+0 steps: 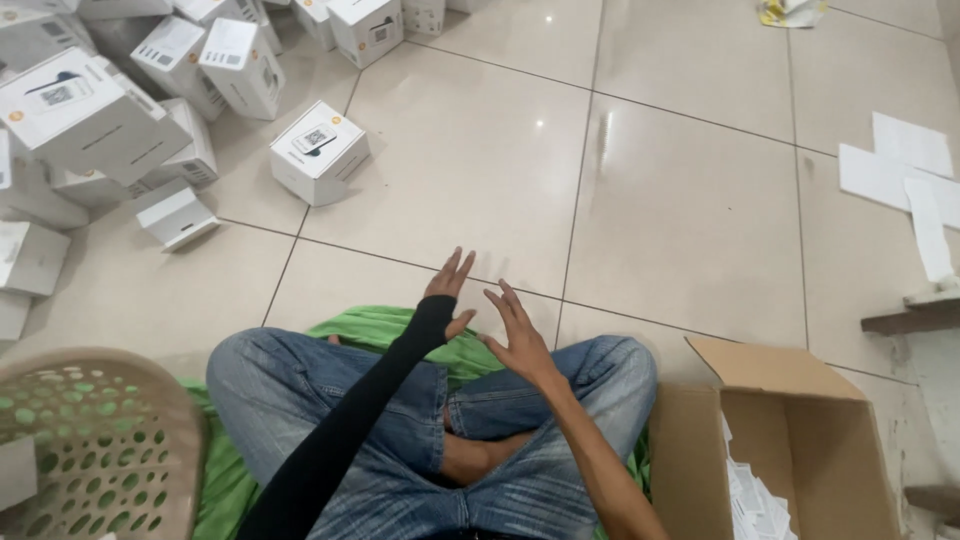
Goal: The person sits on the floor and packs small white boxes. They take folded papers from a large cardboard box, place them inside the small white boxes, close the lids, and then toss the packed boxes into a nearby plastic basket.
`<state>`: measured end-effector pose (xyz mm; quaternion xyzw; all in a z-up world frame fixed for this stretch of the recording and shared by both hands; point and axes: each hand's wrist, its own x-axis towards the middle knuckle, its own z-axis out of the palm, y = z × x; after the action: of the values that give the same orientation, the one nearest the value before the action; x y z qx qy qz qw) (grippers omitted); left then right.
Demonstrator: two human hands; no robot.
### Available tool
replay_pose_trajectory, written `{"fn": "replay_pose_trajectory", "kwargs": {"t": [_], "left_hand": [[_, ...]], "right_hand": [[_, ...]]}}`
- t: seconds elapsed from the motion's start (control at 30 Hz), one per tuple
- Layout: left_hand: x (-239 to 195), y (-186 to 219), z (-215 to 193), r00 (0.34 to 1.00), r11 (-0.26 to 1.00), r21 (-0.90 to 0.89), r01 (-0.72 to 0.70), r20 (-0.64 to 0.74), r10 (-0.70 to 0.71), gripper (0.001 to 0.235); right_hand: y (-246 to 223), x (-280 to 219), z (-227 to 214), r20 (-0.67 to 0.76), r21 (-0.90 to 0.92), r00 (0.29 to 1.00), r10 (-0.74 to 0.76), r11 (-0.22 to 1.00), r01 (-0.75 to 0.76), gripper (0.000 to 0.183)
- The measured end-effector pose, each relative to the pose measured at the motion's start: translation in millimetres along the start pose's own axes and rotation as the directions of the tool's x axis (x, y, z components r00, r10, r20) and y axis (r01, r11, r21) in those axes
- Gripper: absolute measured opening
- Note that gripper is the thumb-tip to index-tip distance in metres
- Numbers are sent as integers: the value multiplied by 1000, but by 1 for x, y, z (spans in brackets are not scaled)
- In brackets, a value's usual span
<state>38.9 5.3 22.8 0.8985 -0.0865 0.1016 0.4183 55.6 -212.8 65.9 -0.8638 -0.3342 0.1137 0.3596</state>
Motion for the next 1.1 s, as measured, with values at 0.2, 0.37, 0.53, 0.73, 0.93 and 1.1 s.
{"fn": "replay_pose_trajectory", "kwargs": {"t": [0.2,0.37,0.53,0.73,0.93,1.1], "left_hand": [[-69,-46,-115,968,976,17,216,-137,-212,106],[-104,-81,-207,860,955,-39,293,-427,-281,97],[-101,-163,-236,699,937,-133,323,-634,-331,94],[5,-238,-223,704,879,-396,265,-544,-457,97],[85,-329,-207,797,943,67,326,-556,-236,94],[81,-249,-183,889,862,281,422,-315,-332,80]], "right_hand": [[-22,58,29,185,-27,982,-45,998,50,72],[-113,135,59,294,16,935,-198,979,203,68],[-172,223,109,353,47,884,-305,950,309,71],[-140,327,155,294,191,916,-273,956,223,80],[-43,358,178,-25,340,999,34,940,-24,87],[-8,310,148,13,457,992,125,882,-117,89]]}}
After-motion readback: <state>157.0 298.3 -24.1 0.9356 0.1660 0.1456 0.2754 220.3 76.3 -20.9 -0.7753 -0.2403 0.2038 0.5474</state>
